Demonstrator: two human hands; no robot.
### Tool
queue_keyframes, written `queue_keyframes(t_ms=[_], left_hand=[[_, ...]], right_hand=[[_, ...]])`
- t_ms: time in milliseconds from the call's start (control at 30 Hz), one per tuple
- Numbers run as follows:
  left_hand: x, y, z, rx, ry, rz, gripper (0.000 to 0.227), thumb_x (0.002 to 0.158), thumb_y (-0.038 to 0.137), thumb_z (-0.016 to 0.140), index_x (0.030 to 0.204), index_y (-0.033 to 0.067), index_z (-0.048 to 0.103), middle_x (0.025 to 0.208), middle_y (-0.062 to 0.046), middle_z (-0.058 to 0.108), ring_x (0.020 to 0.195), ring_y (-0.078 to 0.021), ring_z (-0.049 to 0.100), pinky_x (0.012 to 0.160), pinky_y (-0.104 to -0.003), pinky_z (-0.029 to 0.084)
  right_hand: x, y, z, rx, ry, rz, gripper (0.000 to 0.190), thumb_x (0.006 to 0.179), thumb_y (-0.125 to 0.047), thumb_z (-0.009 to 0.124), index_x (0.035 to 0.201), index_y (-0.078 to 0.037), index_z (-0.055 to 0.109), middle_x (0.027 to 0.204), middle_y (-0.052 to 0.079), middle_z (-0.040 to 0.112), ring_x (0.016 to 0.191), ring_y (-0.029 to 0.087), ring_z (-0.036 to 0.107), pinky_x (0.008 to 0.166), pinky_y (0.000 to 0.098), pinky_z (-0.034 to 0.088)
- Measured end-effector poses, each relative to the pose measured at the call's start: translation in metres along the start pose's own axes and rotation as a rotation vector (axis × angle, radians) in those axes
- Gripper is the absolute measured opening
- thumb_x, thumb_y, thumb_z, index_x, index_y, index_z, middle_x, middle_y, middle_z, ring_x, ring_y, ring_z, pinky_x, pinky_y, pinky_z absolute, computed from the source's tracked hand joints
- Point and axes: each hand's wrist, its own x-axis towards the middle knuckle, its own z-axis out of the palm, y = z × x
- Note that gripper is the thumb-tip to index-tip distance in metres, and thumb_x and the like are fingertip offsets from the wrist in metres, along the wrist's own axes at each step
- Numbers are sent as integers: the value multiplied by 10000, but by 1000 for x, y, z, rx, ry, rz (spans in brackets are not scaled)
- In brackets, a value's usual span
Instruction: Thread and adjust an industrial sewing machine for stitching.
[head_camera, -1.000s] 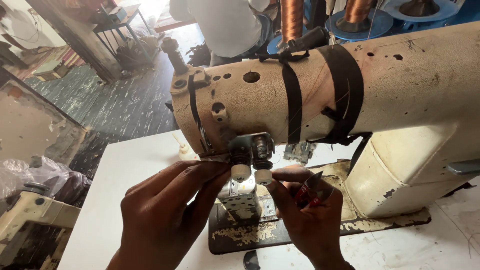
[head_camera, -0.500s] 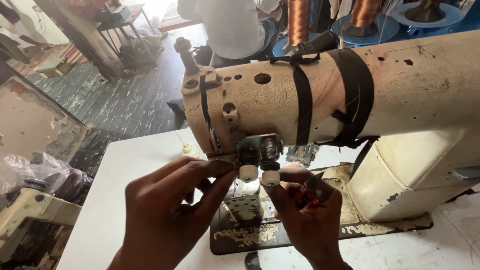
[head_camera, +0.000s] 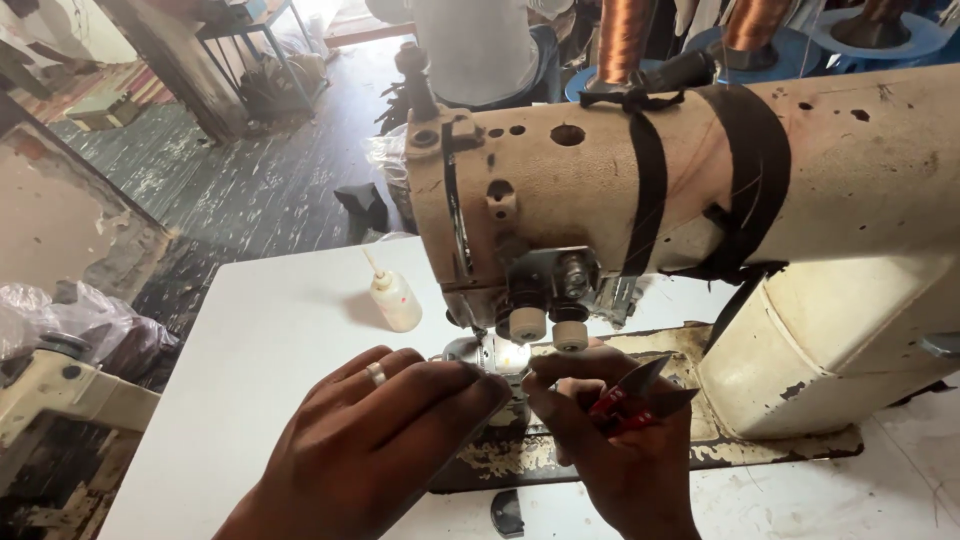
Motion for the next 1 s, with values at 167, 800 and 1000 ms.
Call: queue_keyframes(t_ms=[167,800,1000], left_hand=[[1,-3,3,-46,-43,-15,278,845,149,755,1108,60,739,1000,-67,699,891,-213,726,786,-376,573],[32,9,15,3,244,-326,168,811,123,875,951,102,785,824,15,744,610,-78,621,652,-283,479],[39,11,14,-11,197,-339,179,832,89,839,1003,93,786,865,4,758,621,-87,646,648,-279,494]], right_hand=[[1,5,3,-34,53,32,148,858,-106,802,956,-11,744,541,14,611,445,66,506,404,232,352],[-2,11,8,-88,196,-45,206,839,-233,824,956,-73,766,571,14,691,473,46,557,443,214,410],[4,10,1,-76,193,-73,183,861,-194,813,961,-54,747,565,-10,651,478,38,550,446,211,412]])
